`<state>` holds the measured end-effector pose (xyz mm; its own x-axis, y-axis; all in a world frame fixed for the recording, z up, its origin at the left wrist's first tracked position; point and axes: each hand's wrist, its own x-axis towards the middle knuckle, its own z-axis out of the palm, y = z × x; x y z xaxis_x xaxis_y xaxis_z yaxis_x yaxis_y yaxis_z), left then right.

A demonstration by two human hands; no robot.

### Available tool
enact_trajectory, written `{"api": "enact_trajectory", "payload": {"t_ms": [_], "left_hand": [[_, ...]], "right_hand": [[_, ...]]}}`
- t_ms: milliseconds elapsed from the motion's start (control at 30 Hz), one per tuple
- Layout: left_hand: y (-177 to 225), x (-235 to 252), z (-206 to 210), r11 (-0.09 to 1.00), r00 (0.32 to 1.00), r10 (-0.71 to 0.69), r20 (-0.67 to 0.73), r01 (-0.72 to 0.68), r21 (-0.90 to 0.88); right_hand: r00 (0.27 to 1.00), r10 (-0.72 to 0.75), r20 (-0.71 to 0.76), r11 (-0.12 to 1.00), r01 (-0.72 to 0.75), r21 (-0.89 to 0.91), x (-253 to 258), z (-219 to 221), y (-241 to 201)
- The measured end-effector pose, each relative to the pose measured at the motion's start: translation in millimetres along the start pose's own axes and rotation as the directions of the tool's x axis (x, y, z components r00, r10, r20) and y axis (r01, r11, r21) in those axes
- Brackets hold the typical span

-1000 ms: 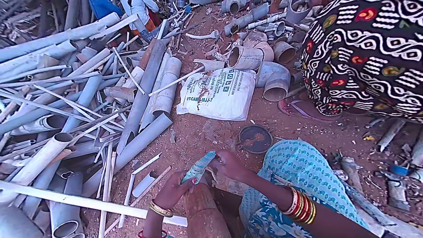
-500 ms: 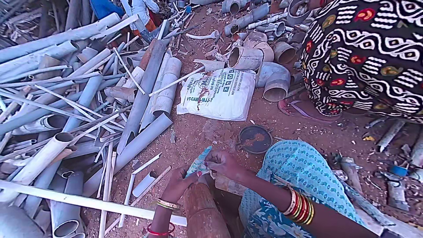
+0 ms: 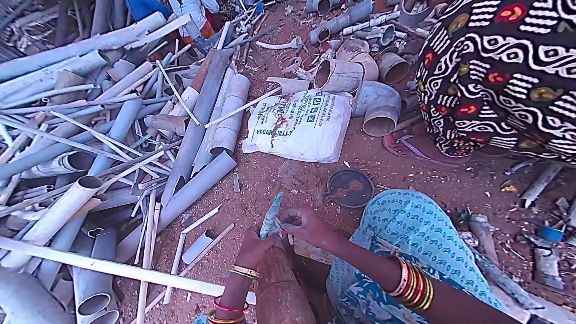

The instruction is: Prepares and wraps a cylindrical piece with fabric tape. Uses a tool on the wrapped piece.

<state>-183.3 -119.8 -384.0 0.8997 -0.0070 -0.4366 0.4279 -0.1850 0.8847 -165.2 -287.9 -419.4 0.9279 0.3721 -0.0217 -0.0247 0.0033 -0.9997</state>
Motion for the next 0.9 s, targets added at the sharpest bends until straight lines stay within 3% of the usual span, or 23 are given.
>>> {"api": "enact_trajectory", "payload": {"t_ms": [233, 467, 633, 900], "left_hand": [[-1, -1, 15, 0.986, 0.994, -0.072, -0.081, 0.059, -0.156], [-3, -1, 11, 0.994, 1.0, 0.012, 0.01, -0.011, -0.113], [-4, -2, 12, 0.995, 0.998, 0.056, -0.03, -0.058, -0.078], [-8, -1, 8, 0.995, 1.0, -0.004, -0.021, 0.002, -0.097]], "right_hand": [[0.998, 0.058, 0.002, 0.985, -0.058, 0.162, 2, -2, 5], [0.997, 0.056, -0.046, 0.994, -0.051, 0.1, 0, 3, 5], [0.961, 0.274, 0.036, 0.885, -0.267, 0.381, 1, 3, 5], [0.975, 0.181, 0.132, 0.907, -0.218, 0.36, 2, -4, 20]]}}
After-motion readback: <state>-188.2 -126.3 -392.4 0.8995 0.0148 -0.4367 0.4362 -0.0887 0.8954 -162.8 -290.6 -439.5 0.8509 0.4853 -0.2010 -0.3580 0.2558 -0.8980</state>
